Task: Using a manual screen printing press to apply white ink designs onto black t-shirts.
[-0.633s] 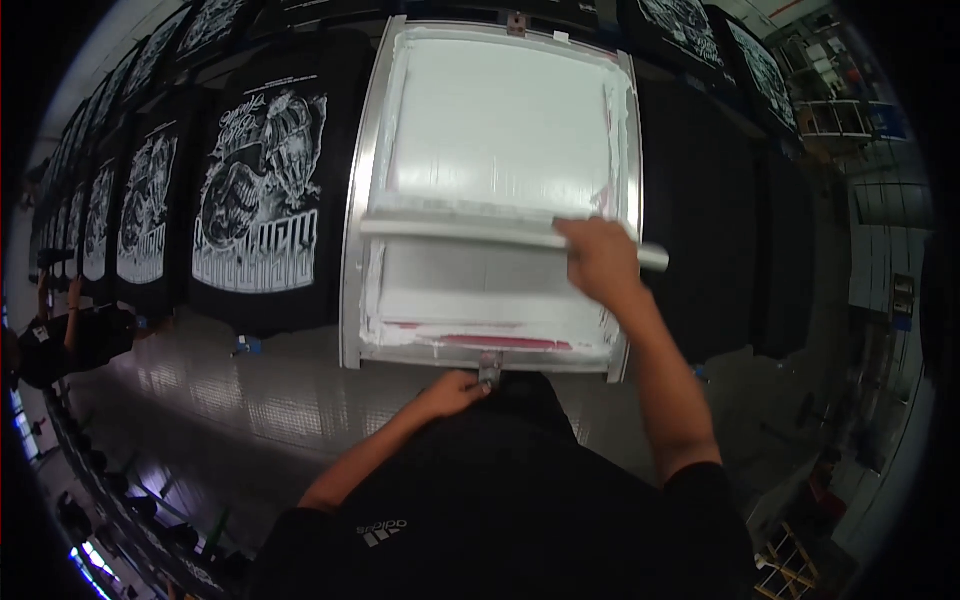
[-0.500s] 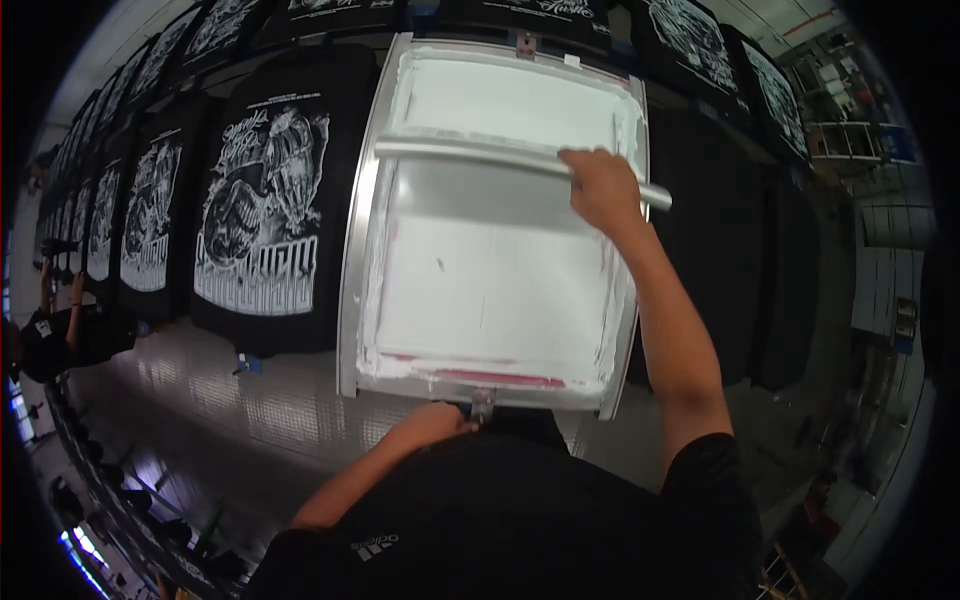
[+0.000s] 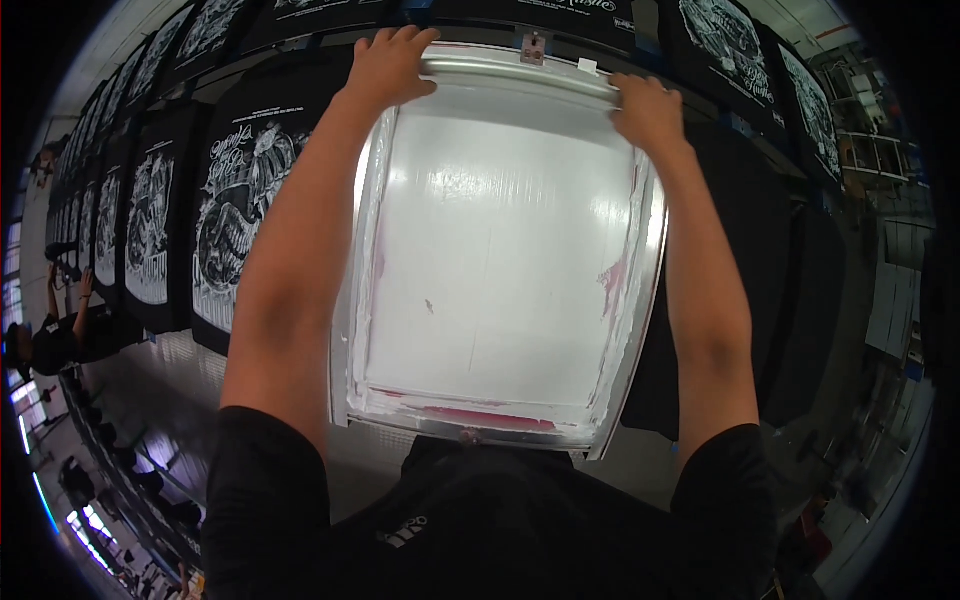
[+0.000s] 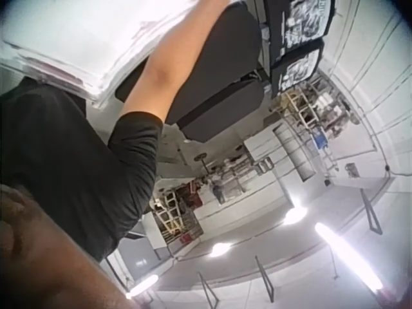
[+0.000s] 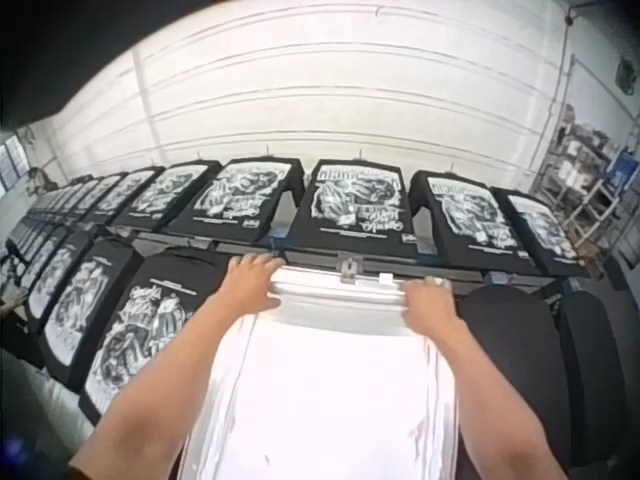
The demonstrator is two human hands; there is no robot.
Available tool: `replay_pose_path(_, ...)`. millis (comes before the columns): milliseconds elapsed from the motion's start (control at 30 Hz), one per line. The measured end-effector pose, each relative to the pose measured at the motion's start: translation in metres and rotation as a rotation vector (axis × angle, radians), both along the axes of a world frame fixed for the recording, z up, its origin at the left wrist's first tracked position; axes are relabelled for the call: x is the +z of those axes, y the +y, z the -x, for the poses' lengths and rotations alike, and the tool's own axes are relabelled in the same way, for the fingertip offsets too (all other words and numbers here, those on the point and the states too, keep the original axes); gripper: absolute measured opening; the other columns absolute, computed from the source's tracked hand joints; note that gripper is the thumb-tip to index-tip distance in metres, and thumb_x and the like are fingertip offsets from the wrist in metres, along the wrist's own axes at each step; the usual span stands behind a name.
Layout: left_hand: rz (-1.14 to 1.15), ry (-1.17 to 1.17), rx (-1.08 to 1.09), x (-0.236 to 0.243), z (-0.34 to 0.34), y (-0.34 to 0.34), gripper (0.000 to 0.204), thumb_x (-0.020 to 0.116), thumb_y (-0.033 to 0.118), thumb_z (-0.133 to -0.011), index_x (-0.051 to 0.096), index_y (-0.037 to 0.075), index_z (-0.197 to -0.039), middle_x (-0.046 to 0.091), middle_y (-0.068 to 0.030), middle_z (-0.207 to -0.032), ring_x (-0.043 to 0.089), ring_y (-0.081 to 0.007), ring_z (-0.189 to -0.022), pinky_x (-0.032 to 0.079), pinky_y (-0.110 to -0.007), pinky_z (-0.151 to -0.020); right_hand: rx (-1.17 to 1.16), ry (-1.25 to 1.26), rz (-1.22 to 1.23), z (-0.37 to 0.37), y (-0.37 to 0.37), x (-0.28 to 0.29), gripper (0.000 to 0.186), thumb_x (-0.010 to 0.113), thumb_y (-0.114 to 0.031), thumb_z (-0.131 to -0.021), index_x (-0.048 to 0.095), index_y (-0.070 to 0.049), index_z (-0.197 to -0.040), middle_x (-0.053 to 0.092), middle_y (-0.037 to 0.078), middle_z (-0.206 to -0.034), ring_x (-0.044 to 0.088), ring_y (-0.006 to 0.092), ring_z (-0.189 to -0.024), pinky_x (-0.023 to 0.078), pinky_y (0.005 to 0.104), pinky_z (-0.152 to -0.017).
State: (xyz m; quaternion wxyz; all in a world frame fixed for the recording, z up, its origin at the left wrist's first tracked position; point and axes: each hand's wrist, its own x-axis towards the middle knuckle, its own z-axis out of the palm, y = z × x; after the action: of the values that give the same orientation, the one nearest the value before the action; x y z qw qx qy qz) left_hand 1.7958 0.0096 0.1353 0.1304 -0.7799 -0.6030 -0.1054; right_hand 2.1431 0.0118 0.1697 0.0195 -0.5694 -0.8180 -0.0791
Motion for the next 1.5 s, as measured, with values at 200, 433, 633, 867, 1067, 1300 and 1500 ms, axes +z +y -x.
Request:
replay_pose_path(200, 0.270, -0.015, -0.072, -0.068, -0.005, -0.111, 0.049, 0.072, 0.015, -0.070, 0.061, 0.015, -0.117, 0.060, -0.0129, -0.096, 0.060, -0.0323, -0.091, 0.048, -0.046, -0.082, 0.081, -0.052, 0.078, -0.035, -0.108, -0.073, 0.026, 0.058, -0.007, -0.081, 0.061, -0.009, -0.107, 0.062, 0.007, -0.101, 0.059, 0.0296, -0.095, 0.043, 0.0493, -0.083)
replay_pose_path(433, 0.262, -0.272, -0.215, -0.005, 0.008, -0.354, 0.045, 0.075, 0.011, -0.060, 0.063, 0.009, -0.104, 0.060, -0.0091, -0.087, 0.057, -0.0283, -0.085, 0.045, -0.040, -0.080, 0.115, 0.152, 0.321, -0.025, -0.341, 0.000, 0.037, 0.062, 0.002, -0.067, 0.061, -0.007, -0.103, 0.060, 0.007, -0.091, 0.057, 0.0277, -0.089, 0.039, 0.0438, -0.082)
replay_pose_path(633, 0.455, -0.329, -0.219, 0.021, 0.016, -0.460, 0.033, 0.076, 0.012, -0.059, 0.062, 0.007, -0.089, 0.061, -0.0072, -0.077, 0.059, -0.0277, -0.078, 0.046, -0.040, -0.076, 0.036, 0.244, 0.448, -0.019, -0.461, 0.029, 0.040, 0.063, 0.003, -0.061, 0.063, -0.006, -0.100, 0.066, 0.009, -0.091, 0.059, 0.0303, -0.087, 0.040, 0.0418, -0.085)
replay_pose_path(867, 0.562, -0.321, -0.124, -0.005, 0.010, -0.468, 0.034, 0.076, 0.008, -0.058, 0.062, 0.008, -0.089, 0.064, -0.0080, -0.082, 0.061, -0.0283, -0.082, 0.047, -0.041, -0.075, -0.094, 0.136, 0.737, -0.019, -0.454, 0.011, 0.043, 0.065, 0.001, -0.058, 0.064, -0.007, -0.101, 0.068, 0.010, -0.093, 0.063, 0.0311, -0.092, 0.045, 0.0471, -0.088)
replay_pose_path(1067, 0.278, -0.337, -0.152, -0.021, 0.004, -0.470, 0.037, 0.071, 0.003, -0.055, 0.064, 0.005, -0.092, 0.068, -0.0102, -0.094, 0.064, -0.0293, -0.089, 0.049, -0.041, -0.080, -0.021, 0.246, 0.361, -0.017, -0.466, -0.016, 0.042, 0.065, 0.002, -0.058, 0.063, -0.007, -0.099, 0.067, 0.009, -0.097, 0.063, 0.0293, -0.095, 0.044, 0.0485, -0.100)
replay_pose_path(1300, 0.299, -0.244, -0.059, -0.032, -0.003, -0.248, 0.033, 0.075, 0.006, -0.058, 0.068, 0.012, -0.090, 0.068, -0.0053, -0.084, 0.065, -0.0255, -0.082, 0.054, -0.037, -0.069, -0.028, 0.151, 0.243, -0.024, -0.244, -0.023, 0.031, 0.065, -0.003, -0.063, 0.069, -0.009, -0.093, 0.067, 0.012, -0.084, 0.062, 0.0323, -0.083, 0.050, 0.0425, -0.082)
replay_pose_path(1500, 0.278, -0.110, 0.012, -0.021, -0.002, -0.076, 0.039, 0.079, 0.040, -0.071, 0.070, 0.020, -0.103, 0.066, -0.0145, -0.082, 0.067, -0.0349, -0.081, 0.054, -0.046, -0.070, -0.023, 0.040, 0.206, -0.031, -0.071, -0.026, 0.031, 0.065, -0.015, -0.069, 0.068, -0.015, -0.100, 0.069, 0.014, -0.089, 0.066, 0.0355, -0.088, 0.052, 0.0478, -0.075)
